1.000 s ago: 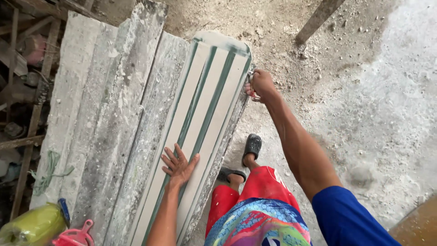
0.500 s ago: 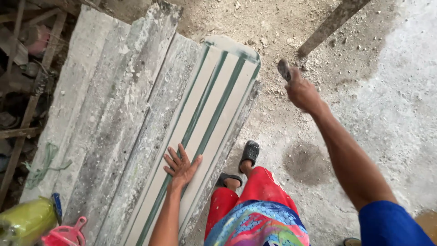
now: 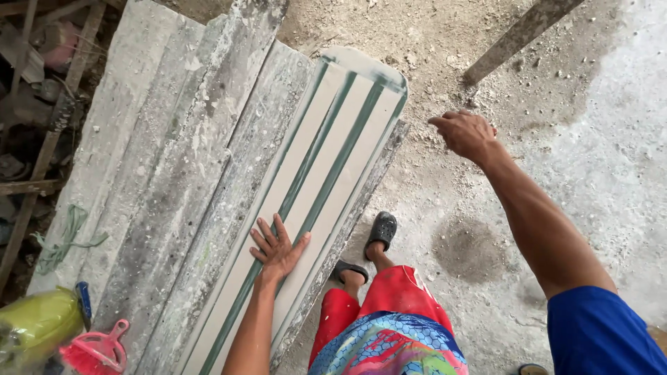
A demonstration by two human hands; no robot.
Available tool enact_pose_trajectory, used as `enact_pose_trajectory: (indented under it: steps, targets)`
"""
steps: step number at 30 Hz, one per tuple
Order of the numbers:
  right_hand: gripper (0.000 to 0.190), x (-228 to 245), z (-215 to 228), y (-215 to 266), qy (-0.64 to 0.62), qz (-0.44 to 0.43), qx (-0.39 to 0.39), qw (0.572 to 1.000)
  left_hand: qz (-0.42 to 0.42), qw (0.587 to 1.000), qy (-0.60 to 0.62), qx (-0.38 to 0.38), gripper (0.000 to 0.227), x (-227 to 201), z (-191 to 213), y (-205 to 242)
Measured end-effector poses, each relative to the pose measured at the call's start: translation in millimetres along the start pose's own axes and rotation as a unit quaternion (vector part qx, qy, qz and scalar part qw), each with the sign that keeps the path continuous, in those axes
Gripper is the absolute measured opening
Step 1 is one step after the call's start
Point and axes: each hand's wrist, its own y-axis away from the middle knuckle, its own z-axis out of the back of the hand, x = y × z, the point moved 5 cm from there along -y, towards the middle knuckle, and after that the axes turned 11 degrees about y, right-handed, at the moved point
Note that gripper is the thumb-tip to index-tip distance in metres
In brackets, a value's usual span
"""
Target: Cleaning excess material and debris from decorative panels using a small hand scraper.
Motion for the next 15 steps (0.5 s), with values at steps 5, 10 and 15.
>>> enact_pose_trajectory:
  steps: [5,10,15]
  targets:
    - [0.032,10,-2,11,-0.108,-0.07,-0.104,0.986,0.005,1.0,-0.02,-0.011,0.109,4,-4,-3]
    - [0.033,12,-51,11,-0.076,-0.097,-0.093,0.988,0.005,1.0,-0.018,-0.007,0.109,-3,2,4]
    - [0.033,50,-7,-26,-0.074,-0.073,-0.052,0.993,0.002,1.0,-0.016,-0.008,0.109,1,-2,10]
